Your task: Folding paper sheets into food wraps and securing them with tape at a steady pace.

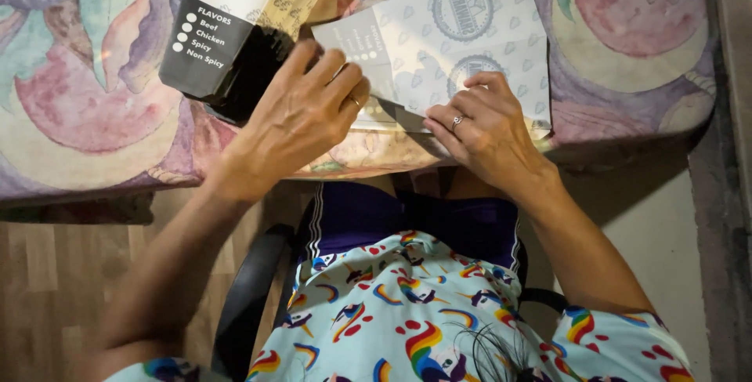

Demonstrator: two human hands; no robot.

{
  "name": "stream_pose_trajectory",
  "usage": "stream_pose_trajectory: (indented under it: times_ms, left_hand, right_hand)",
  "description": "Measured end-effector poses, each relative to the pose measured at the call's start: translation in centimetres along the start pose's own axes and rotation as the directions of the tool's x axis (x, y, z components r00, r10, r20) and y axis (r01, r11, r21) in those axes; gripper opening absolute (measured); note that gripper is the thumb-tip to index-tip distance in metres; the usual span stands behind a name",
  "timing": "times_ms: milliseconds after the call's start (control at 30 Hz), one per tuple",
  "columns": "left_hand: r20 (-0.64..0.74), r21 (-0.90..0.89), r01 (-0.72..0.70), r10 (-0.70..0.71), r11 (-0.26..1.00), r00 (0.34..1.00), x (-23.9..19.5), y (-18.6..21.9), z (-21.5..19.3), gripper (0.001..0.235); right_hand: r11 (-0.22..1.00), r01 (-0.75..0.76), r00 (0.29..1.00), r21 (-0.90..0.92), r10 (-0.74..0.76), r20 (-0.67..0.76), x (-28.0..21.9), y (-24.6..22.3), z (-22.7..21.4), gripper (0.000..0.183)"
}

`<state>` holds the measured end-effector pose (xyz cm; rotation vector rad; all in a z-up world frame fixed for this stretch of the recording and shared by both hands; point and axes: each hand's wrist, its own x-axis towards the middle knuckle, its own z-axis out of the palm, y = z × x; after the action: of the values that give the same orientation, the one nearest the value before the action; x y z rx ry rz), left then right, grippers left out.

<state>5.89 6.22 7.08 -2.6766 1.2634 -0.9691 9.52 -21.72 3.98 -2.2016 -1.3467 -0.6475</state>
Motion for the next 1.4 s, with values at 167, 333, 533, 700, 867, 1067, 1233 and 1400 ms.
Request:
stream_pose_trajectory:
  times_ms: [167, 333, 533, 700, 867, 1067, 1233, 1400]
  left_hand:
    - [-0.251, 0.037, 0.168, -0.154, 0.985, 0.956, 0.6, 3.6, 0.1, 0.008]
    - [-0.265, -0.099, 0.299, -0.315, 0.949, 0.911, -0.2, 8.9, 2.4, 0.011]
    - [-0.089, -0.134, 0.357, -0.37, 0.925, 0.925, -1.3, 9.8, 2.3, 0.03]
    - [-0.096, -0.123, 0.347, -0.36, 0.93, 0.928, -1.6, 9.6, 2.9, 0.028]
    - [-0.056, -0.137, 0.412, -0.423, 0.901, 0.905, -0.7, 9.4, 2.1, 0.031]
    - [0.044, -0.153, 0.559, -0.56, 0.815, 0.827, 0.1, 9.5, 2.6, 0.044]
    - [0.103, -0.109, 0.592, -0.583, 0.799, 0.806, 0.7, 9.8, 3.0, 0.042]
    - [0.071, -0.077, 0.607, -0.603, 0.791, 0.794, 0.6, 10.0, 3.3, 0.051]
  right_hand:
    - [0.995, 0.094, 0.993, -0.034, -0.096, -0.073, -0.9, 1.5, 1.9, 0.013]
    - [0.993, 0.121, 0.983, -0.011, -0.121, -0.135, -0.2, 2.3, 1.9, 0.012]
    - [0.995, -0.043, 0.989, -0.095, 0.029, -0.146, 2.1, 3.9, -6.8, 0.01]
    - [0.927, -0.262, 0.959, -0.267, 0.282, 0.036, 0.1, 4.8, -8.4, 0.008]
    - [0.93, 0.304, 0.952, -0.207, -0.29, 0.097, 3.5, 1.4, -0.2, 0.03]
    - [0.906, 0.33, 0.924, -0.267, -0.252, 0.287, 4.1, 0.3, 0.6, 0.017]
    - [0.945, 0.266, 0.918, -0.191, -0.188, 0.35, 6.1, 1.4, -1.0, 0.029]
    - [0.9, -0.432, 0.854, 0.066, 0.384, 0.352, 9.9, 5.3, -0.2, 0.004]
